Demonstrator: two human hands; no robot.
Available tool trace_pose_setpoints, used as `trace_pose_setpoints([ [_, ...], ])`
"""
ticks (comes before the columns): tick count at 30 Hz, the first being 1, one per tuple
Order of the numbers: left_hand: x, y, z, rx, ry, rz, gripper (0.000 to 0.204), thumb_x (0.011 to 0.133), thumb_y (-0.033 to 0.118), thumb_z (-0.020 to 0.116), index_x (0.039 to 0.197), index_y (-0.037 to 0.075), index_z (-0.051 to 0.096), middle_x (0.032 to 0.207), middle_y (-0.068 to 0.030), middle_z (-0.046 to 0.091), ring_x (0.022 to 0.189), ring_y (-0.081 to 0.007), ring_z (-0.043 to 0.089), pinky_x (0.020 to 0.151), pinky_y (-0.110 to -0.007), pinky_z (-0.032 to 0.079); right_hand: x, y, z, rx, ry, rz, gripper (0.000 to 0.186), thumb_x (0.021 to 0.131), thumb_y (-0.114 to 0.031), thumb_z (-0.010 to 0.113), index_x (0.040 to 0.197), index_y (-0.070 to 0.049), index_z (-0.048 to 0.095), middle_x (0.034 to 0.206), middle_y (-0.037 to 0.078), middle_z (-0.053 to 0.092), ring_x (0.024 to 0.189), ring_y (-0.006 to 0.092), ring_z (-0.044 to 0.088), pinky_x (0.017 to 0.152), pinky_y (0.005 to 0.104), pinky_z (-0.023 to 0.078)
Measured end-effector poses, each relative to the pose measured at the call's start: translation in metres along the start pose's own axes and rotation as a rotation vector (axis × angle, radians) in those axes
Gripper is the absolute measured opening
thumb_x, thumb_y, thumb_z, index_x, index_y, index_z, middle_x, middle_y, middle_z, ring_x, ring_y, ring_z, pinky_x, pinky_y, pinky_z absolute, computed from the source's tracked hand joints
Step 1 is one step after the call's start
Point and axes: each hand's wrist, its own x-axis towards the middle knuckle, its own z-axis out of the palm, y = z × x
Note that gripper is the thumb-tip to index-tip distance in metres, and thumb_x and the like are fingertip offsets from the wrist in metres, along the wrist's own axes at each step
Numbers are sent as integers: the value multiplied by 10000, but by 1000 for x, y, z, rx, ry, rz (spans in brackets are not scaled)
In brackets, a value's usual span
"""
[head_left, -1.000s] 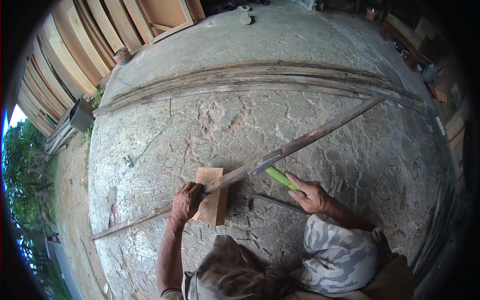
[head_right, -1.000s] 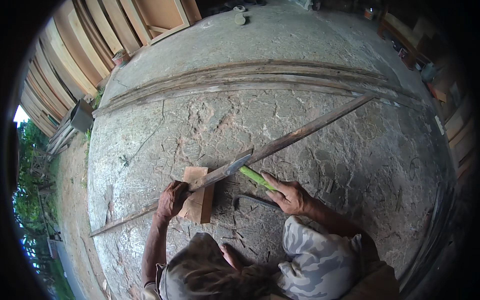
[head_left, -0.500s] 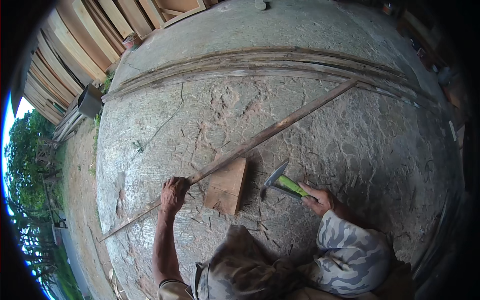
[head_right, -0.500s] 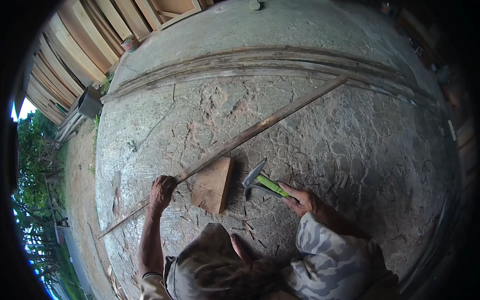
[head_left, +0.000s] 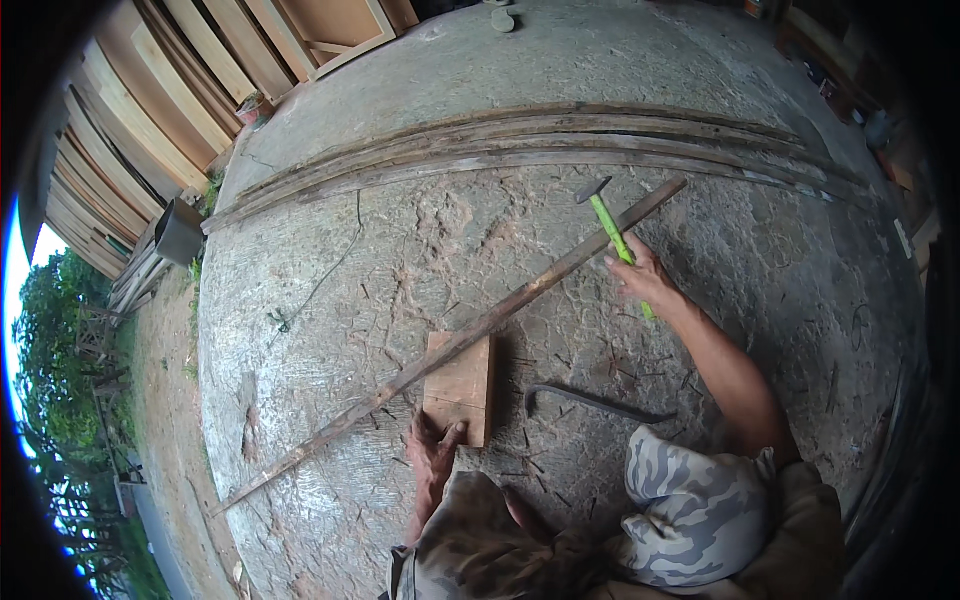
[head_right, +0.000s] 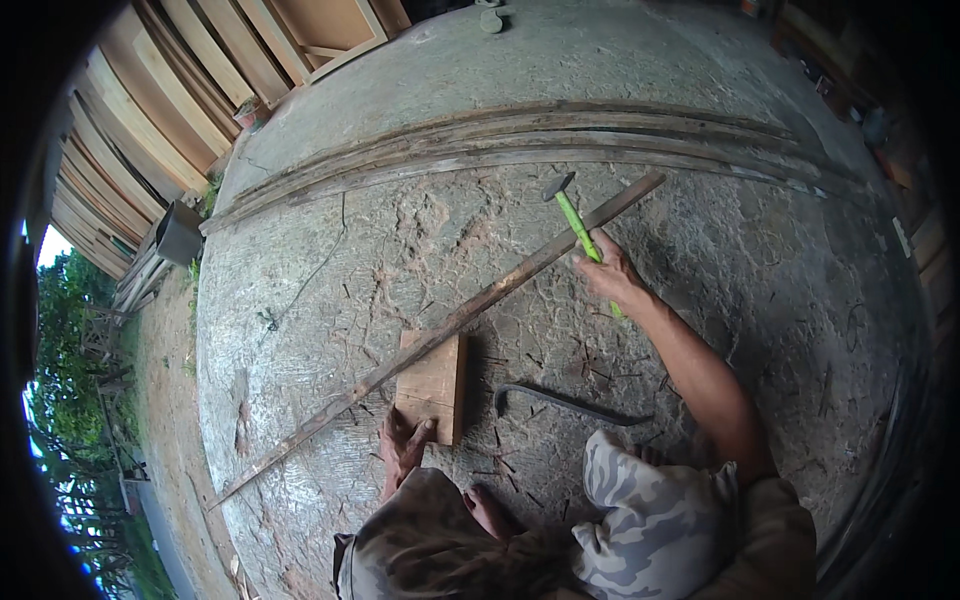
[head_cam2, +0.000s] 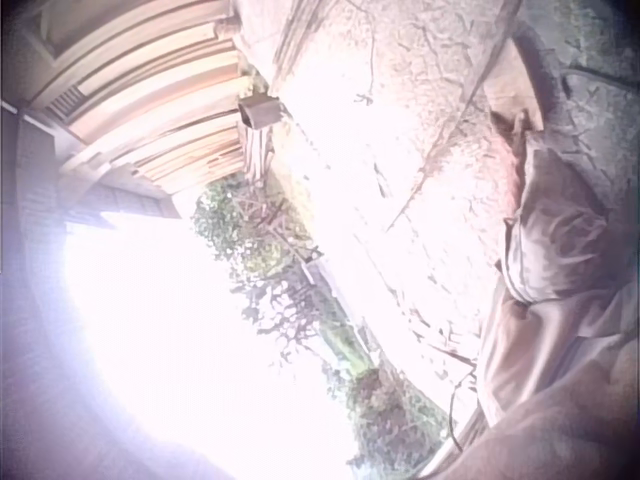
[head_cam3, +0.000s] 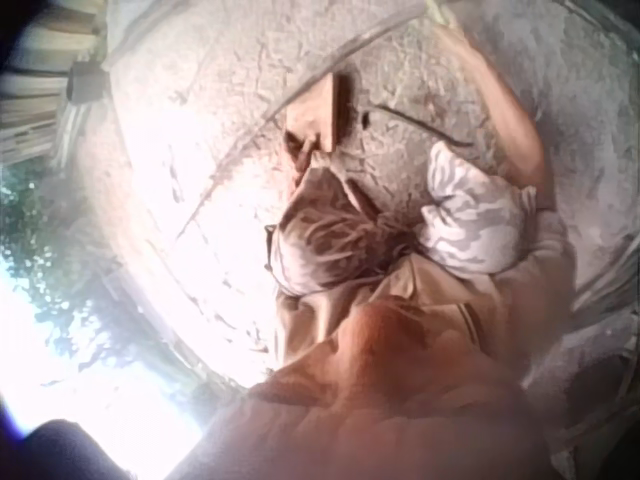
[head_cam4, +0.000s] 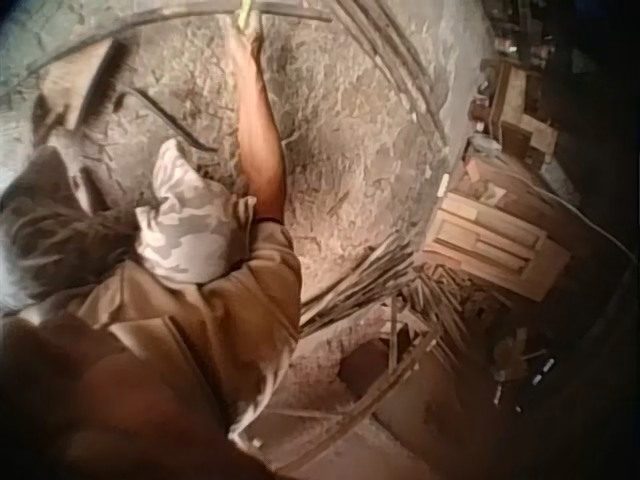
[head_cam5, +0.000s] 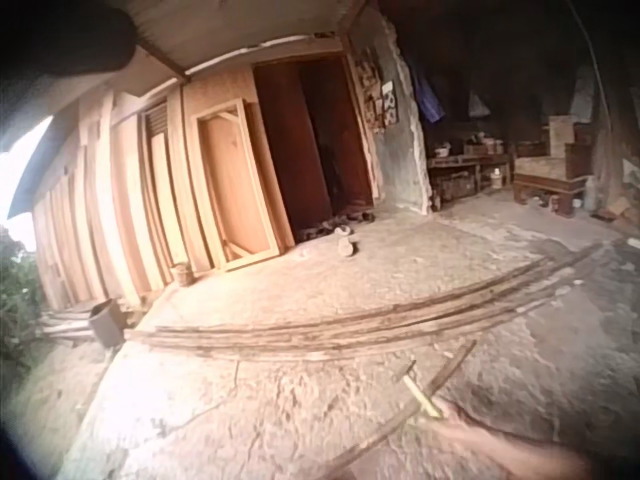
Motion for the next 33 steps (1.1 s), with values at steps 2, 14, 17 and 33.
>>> trace_pose_setpoints([
  [2, -1, 10, 5, -215, -8, 74, 860, 746, 416, 947, 1349, -76, 582, 1215, -287, 656, 1128, -395, 637, 990, -498, 504, 38, 3, 9, 174, 19, 9, 438, 1002, -256, 717, 1390, -145, 545, 1175, 33, 627, 991, 199, 667, 774, 382, 596],
  [14, 15, 60, 47, 209, -8, -80, 988, 839, 593, 819, 1464, -78, 452, 1351, -349, 517, 1272, -494, 521, 1090, -546, 434, 33, 30, 68, 413, -10, 71, 370, 1011, -119, 684, 1350, -145, 538, 1129, 11, 555, 957, 181, 636, 803, 391, 644],
  [17, 30, 71, 33, 457, -4, 52, 700, 873, 482, 802, 1329, -2, 583, 1288, -260, 590, 1175, -435, 581, 1006, -503, 472, 26, 34, 80, 412, -53, 59, 395, 1001, -134, 708, 1357, -142, 536, 1116, 7, 539, 979, 139, 614, 806, 373, 651],
  [33, 102, 80, 51, 458, -6, 516, 424, 905, 355, 758, 1295, 189, 730, 1180, -91, 667, 1118, -354, 580, 943, -503, 446, -9, -6, 74, 59, -267, 115, 462, 1078, -369, 610, 1447, -124, 480, 944, 66, 628, 545, 142, 648, 450, 282, 546],
])
